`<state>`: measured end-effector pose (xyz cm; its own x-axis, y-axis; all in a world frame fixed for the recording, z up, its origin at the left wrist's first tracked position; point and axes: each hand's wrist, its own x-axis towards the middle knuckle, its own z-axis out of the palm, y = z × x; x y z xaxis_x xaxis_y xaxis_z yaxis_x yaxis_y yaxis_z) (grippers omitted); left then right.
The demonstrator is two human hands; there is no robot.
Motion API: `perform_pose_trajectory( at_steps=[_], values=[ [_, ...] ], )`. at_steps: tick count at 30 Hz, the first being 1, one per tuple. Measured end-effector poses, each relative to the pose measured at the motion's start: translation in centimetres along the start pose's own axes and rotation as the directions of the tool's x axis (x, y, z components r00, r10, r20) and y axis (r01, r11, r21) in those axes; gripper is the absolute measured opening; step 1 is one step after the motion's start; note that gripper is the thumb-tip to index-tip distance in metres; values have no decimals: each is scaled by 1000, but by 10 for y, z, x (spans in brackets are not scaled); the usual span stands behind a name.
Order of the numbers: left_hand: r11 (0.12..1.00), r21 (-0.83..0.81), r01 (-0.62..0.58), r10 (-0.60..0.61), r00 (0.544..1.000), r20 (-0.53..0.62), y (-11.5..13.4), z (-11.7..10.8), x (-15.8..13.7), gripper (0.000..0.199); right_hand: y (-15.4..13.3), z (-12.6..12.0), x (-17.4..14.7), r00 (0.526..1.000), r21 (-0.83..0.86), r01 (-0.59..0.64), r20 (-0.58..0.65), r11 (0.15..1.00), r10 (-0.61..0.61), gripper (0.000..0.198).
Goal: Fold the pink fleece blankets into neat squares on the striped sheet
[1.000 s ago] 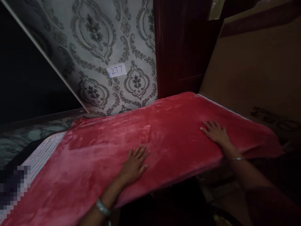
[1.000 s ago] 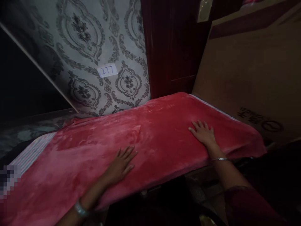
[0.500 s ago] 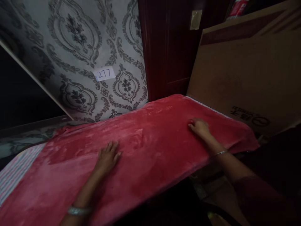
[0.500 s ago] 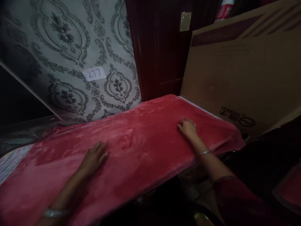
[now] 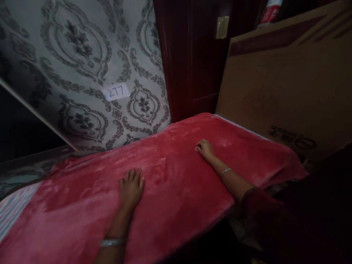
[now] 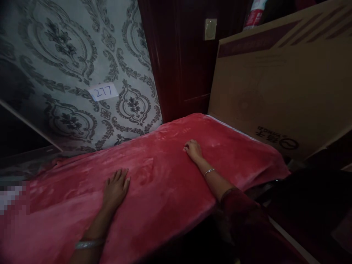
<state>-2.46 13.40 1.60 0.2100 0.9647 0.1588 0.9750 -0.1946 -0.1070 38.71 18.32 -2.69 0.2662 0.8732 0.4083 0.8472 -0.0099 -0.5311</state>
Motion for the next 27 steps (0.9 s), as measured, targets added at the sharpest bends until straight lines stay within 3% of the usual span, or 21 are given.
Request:
perform_pose_trajectory(
  at_steps=[10, 13, 17, 19, 22, 24, 27],
  values=[
    [999, 37, -13, 14, 1000, -18, -1, 1, 1, 51, 29, -3, 31, 973, 73, -196, -109, 978, 203, 34],
    [999, 35, -10, 11, 1000, -13, -1, 0, 2, 52, 29, -7, 28, 977, 85, -163, -125, 983, 173, 42],
    [999, 36, -15, 16, 999, -35, -2, 1, 2, 51, 10, -13, 11, 991, 52, -21, -132, 998, 28, 42],
    [999, 32, -17, 19, 999, -45, -3, 3, 3, 51, -4, -13, -2, 994, 8, 80, -76, 997, -79, 48],
    [1000, 23, -22, 23, 998, -51, -3, 5, 4, 51, -22, -9, -21, 952, -145, 258, 209, 955, -226, 60],
    [999, 25, -29, 30, 998, -52, -3, 5, 5, 52, -25, -9, -28, 901, -233, 316, 378, 920, -214, 60],
    [999, 29, -33, 34, 998, -53, -2, 3, 5, 53, -9, -25, -26, 931, -316, 173, 361, 933, -50, 57]
  ],
)
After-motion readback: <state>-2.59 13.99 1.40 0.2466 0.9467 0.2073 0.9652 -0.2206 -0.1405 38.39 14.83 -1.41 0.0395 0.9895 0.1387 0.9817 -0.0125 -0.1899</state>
